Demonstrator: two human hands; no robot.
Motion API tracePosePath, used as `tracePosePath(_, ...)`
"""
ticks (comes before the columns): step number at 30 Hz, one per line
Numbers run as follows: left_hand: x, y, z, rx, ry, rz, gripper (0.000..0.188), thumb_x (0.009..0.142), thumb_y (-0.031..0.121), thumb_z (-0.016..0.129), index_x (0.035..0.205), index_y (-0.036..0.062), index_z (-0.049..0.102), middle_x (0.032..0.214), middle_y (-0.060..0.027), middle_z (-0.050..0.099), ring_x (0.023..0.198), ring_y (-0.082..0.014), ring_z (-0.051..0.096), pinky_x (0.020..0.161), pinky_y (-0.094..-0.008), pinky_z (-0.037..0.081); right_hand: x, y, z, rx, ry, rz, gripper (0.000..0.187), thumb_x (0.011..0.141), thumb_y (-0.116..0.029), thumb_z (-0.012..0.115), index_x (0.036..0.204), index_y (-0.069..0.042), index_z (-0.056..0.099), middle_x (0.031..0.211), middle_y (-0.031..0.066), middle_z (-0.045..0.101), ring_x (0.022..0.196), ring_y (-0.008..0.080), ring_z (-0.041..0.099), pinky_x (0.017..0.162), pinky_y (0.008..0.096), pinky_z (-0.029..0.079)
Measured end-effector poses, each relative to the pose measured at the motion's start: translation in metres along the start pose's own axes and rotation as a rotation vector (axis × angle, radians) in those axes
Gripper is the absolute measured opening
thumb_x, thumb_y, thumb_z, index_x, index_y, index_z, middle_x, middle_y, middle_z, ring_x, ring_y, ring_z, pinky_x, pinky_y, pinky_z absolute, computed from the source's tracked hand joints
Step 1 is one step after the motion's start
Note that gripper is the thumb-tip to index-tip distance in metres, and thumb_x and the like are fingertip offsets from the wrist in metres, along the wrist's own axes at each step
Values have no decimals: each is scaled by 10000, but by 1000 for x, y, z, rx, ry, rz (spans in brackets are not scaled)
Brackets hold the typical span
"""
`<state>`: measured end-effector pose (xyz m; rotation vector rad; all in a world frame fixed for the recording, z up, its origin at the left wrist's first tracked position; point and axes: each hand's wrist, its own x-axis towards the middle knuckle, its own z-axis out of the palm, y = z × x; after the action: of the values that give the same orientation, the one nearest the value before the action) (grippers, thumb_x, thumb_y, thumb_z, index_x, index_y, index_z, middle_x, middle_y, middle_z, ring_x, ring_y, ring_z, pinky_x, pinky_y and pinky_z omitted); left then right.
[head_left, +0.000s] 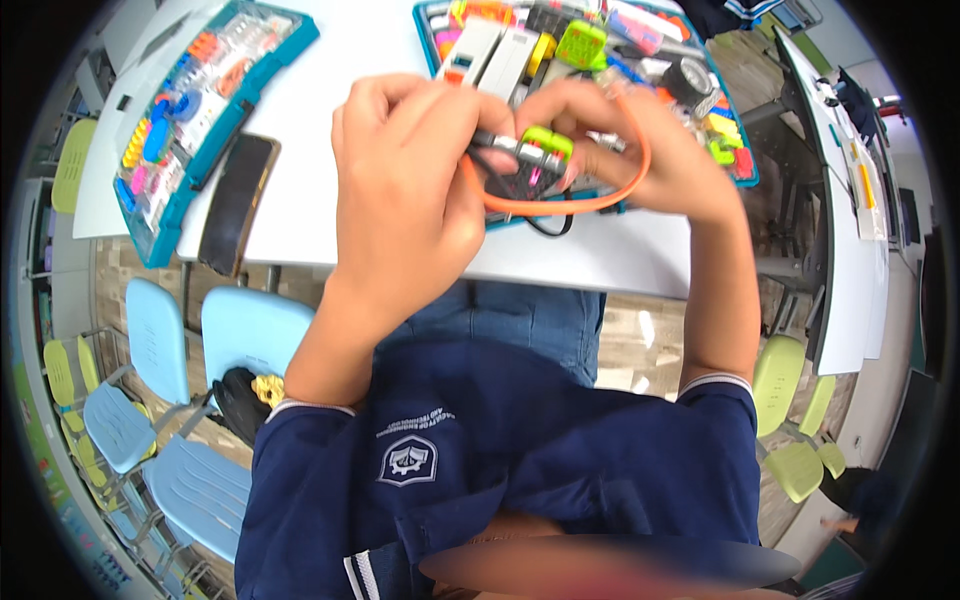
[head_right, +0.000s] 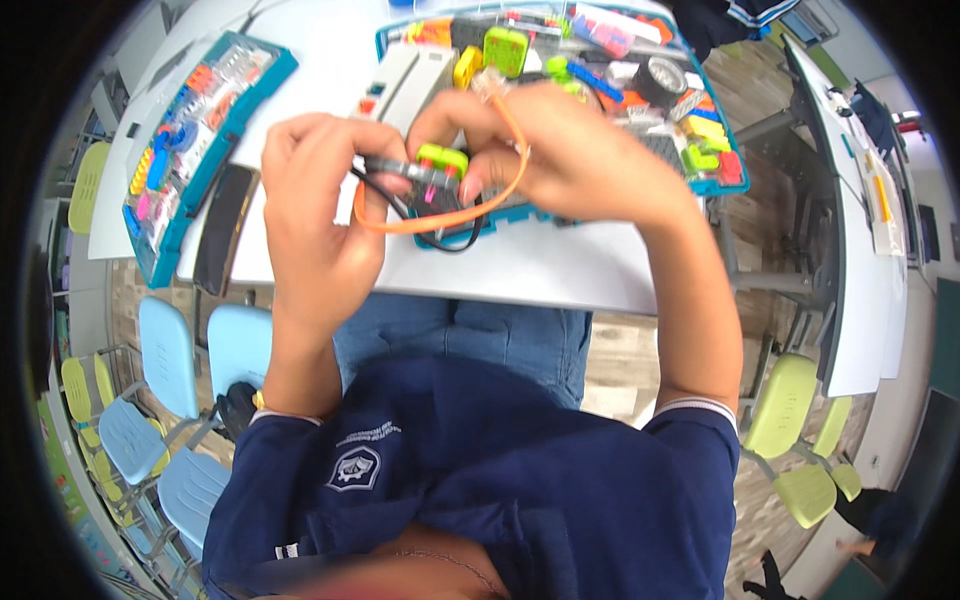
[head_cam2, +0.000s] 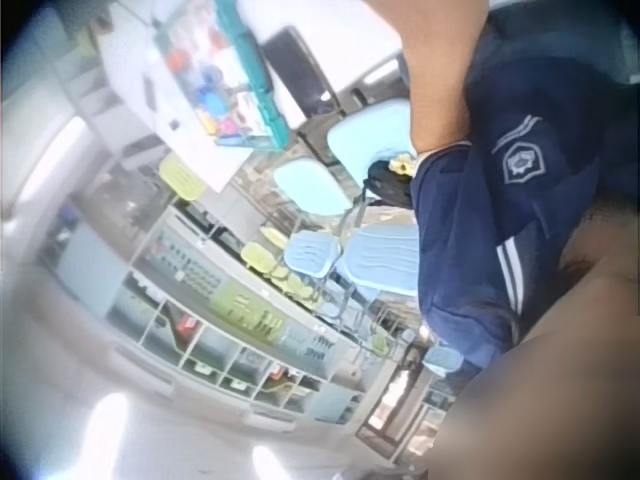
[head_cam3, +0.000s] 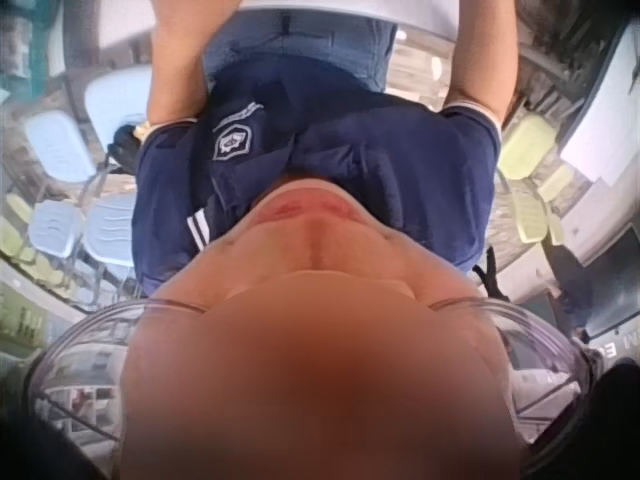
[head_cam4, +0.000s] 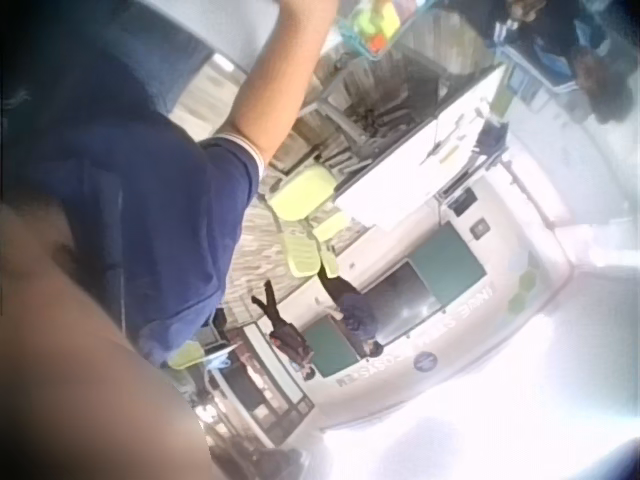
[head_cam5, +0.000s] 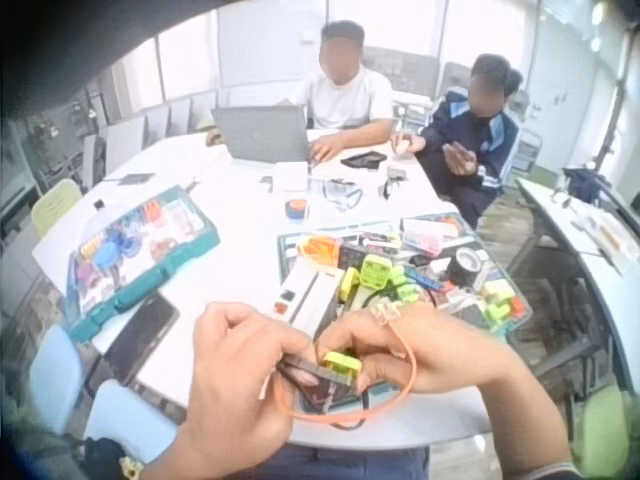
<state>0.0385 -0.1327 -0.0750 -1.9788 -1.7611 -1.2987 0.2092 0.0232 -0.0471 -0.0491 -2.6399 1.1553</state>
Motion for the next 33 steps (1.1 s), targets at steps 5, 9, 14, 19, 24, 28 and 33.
tracePosePath(5, 5, -3, -7, -47, -46, -36, 248, 669, -72, 630, 885, 51, 635, 890, -59, 657, 950, -308, 527, 888, -400, 414, 2, 2, 10, 18, 19, -15, 331, 909, 19, 601, 1230, -63, 592, 996, 143, 680, 901, 332, 693, 801, 382, 560)
tracePosePath(9, 8, -5, -8, -72, -60, -44, 254, 677, -60, 622, 896, 68, 642, 885, -46, 652, 946, -301, 530, 875, -406, 383, 5, 7, 11, -3, 19, -46, 420, 894, 37, 595, 1297, -81, 578, 1058, 193, 687, 959, 382, 690, 875, 443, 545)
tracePosePath(14, 8, -6, -6, -69, -36, -50, 245, 691, -59, 631, 892, 78, 656, 883, -47, 650, 953, -294, 537, 867, -408, 370, 5, 12, 14, 50, 33, -17, 384, 913, 31, 576, 1280, -76, 606, 1063, 178, 710, 939, 326, 736, 854, 420, 562)
tracePosePath(19, 9, -5, -4, -84, -37, -63, 213, 692, -57, 654, 864, 68, 651, 864, -46, 655, 936, -289, 537, 848, -401, 397, -1, 16, 18, 135, 109, -43, 386, 895, 66, 570, 1257, -61, 620, 1017, 172, 712, 882, 273, 745, 807, 376, 579)
tracePosePath(24, 10, -4, -2, -71, -17, -60, 184, 689, -63, 672, 828, 49, 629, 827, -50, 651, 891, -289, 529, 809, -386, 437, -6, 21, 25, 231, 170, -31, 356, 881, 72, 589, 1208, -43, 671, 1031, 151, 712, 855, 221, 736, 777, 335, 585)
tracePosePath(28, 9, -6, -2, -115, -34, -103, 196, 704, -48, 665, 857, 75, 660, 858, -52, 656, 951, -296, 554, 857, -407, 400, -2, 27, 32, 279, 257, -65, 362, 869, 45, 647, 1209, -68, 702, 960, 128, 704, 810, 211, 708, 716, 326, 555)
tracePosePath(33, 7, -8, 0, -122, -30, -120, 198, 706, -50, 670, 861, 72, 660, 863, -55, 657, 955, -300, 554, 864, -405, 401, -3, 27, 35, 235, 266, -49, 358, 856, 24, 687, 1200, -70, 703, 942, 115, 700, 807, 231, 687, 706, 340, 539)
